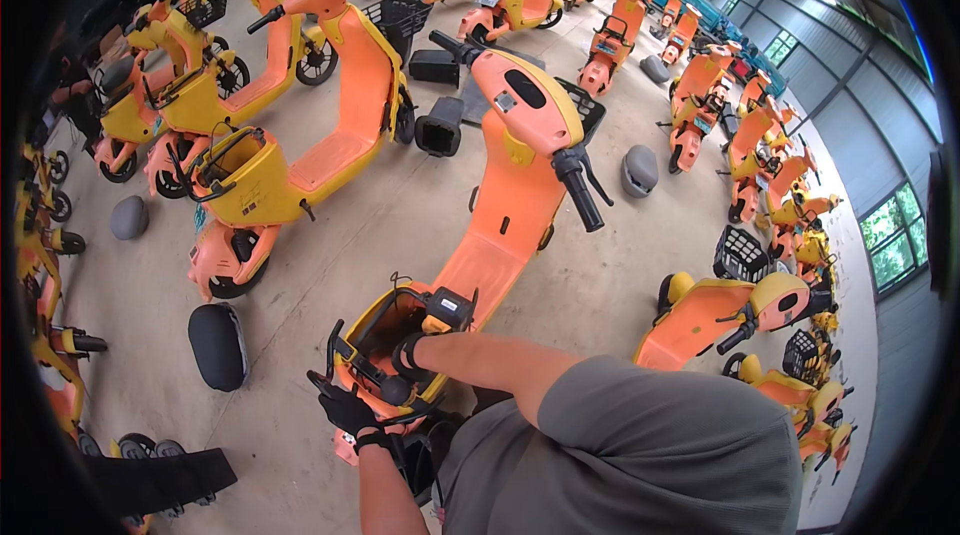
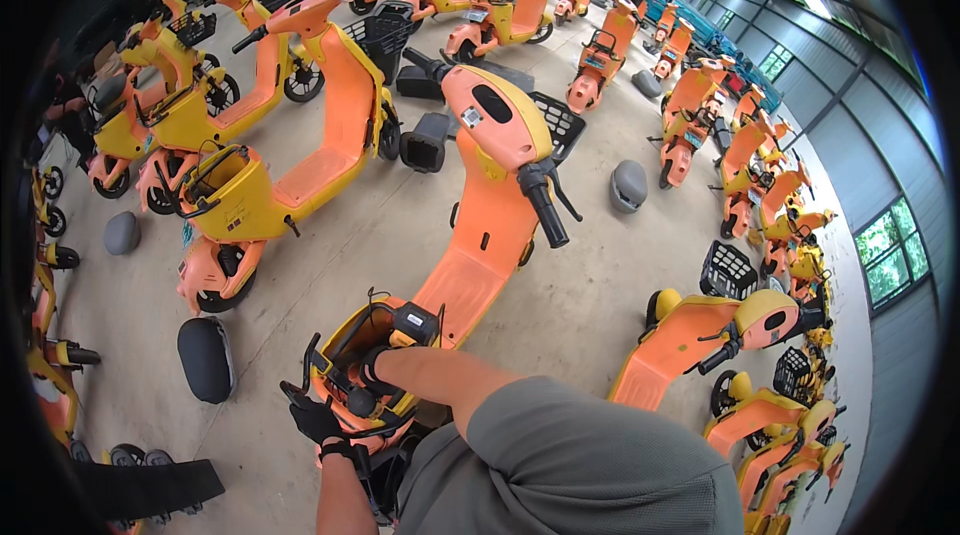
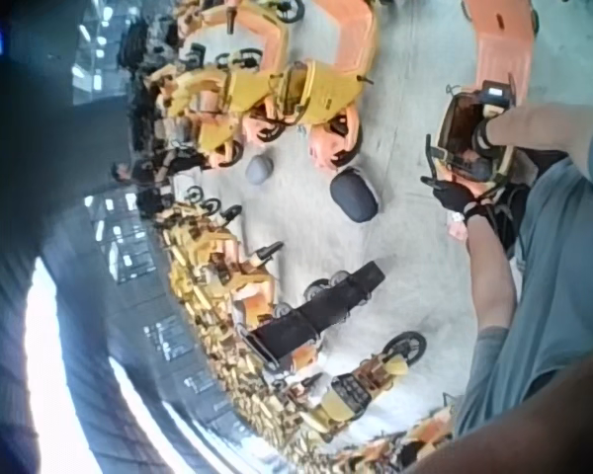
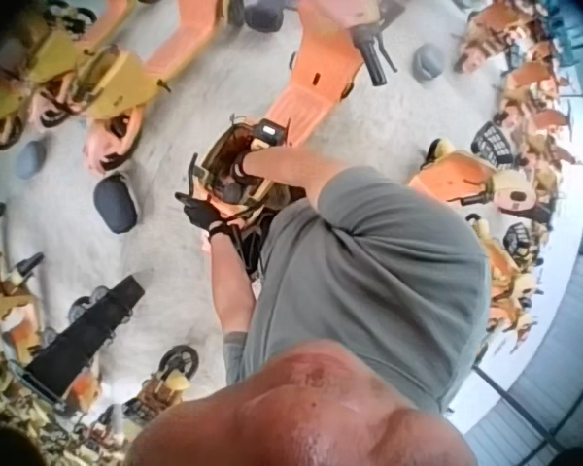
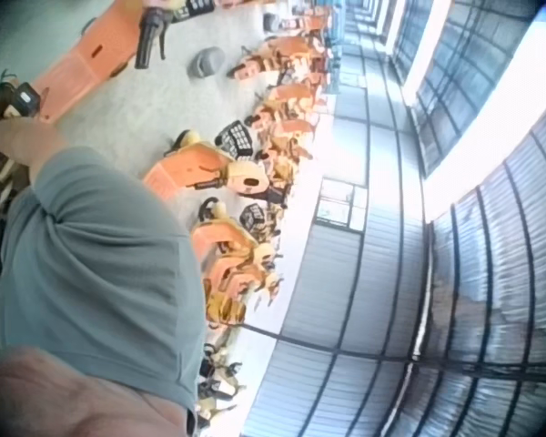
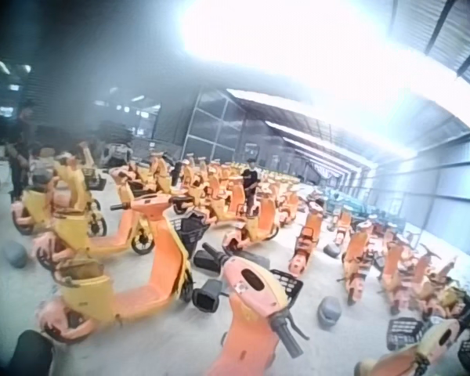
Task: The person uses a power drill to remove screws from the interior compartment of a scooter, positions a plastic component inside, and uses the drill to secure the part with screws.
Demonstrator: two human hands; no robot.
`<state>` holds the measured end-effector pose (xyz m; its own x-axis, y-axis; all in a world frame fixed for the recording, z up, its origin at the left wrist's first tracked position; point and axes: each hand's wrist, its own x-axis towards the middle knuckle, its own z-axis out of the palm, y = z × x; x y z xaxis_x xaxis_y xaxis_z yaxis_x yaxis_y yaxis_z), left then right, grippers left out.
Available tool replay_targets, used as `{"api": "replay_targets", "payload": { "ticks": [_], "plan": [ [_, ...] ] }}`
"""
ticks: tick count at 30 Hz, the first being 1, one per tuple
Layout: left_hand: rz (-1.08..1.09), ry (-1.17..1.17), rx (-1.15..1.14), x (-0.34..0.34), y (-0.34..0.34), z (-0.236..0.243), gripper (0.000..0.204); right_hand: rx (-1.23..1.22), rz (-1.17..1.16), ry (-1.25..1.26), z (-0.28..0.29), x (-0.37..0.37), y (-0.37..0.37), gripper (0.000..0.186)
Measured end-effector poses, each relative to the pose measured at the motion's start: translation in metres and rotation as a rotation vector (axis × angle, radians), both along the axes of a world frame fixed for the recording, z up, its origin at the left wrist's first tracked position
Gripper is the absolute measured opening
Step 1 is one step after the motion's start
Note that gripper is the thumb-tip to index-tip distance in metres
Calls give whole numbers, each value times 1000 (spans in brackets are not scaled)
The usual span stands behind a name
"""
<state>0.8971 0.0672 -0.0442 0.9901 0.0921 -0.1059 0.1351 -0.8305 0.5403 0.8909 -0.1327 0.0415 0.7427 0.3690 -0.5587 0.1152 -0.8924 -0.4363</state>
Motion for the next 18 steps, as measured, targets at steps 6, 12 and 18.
{"api": "replay_targets", "payload": {
  "ticks": [6, 12, 18],
  "plan": [
    [65, -67, 6, -4, -8, 27, 29, 41, 24, -49, 1, 15, 2, 35],
    [24, 38, 264, -10, -6, 39, 67, 73, 89, -52, -11, 16, 3, 37],
    [148, -83, 359, -31, 3, 23, 51, 115, 260, -6, -29, -2, 1, 38]
  ]
}}
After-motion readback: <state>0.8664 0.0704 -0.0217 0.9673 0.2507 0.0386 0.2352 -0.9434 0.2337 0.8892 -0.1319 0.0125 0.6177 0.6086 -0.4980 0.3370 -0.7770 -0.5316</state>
